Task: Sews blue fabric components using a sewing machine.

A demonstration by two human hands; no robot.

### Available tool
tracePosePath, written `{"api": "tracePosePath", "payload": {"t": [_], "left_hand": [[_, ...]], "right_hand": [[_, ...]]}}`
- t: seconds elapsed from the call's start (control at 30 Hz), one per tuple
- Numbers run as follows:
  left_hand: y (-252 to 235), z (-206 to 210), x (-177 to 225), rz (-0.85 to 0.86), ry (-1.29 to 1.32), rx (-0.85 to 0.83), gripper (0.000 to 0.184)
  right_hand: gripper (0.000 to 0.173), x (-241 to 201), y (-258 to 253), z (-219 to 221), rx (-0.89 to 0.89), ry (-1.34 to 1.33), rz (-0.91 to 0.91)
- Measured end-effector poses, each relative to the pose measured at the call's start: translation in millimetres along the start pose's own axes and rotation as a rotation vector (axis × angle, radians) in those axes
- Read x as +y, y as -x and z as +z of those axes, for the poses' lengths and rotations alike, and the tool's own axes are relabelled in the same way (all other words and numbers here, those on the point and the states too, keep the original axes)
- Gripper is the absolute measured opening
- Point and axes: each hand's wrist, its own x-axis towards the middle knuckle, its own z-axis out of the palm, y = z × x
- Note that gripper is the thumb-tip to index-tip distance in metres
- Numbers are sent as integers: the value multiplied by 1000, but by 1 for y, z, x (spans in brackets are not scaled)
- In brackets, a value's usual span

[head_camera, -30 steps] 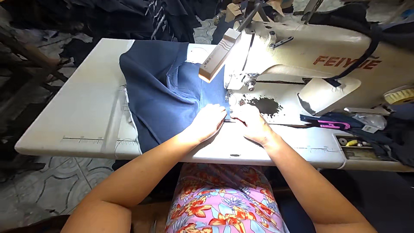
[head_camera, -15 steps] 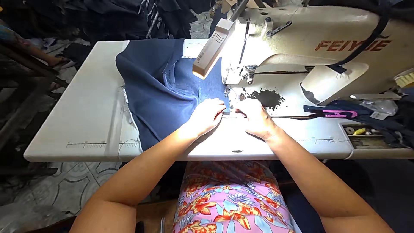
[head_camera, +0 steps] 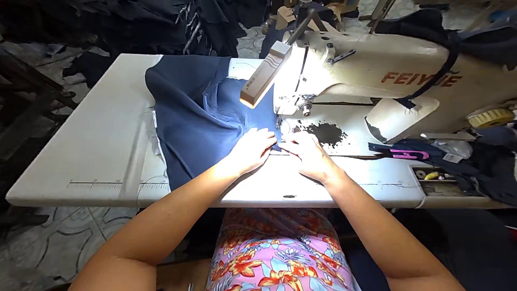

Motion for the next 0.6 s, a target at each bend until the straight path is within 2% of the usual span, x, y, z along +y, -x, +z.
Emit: {"api": "tracePosePath", "payload": {"t": [0.1,0.17,0.27,0.33,0.43,0.53,0.6], "left_hand": [[0,-2,1,12,-21,-1,35],[-4,-6,8,24,-77,-12,31],[-13,-13,31,-106,-127,-122,24],[-15,-9,39,-184,-146,-141,24],[-5,7,33,-146,-133,1,31],[2,17,21,-124,-76,87,41],[2,18,20,-135,-62,88,40]], "right_hand": [[32,2,5,7,97,16,-111],[22,-11,10,6,153,11,-207],[12,-47,21,5,168,-50,-309],[15,-65,38,3,179,-49,-318],[12,-62,71,-11,277,22,-150],[16,-24,106,-49,394,196,171],[17,15,131,-87,467,289,457]]}}
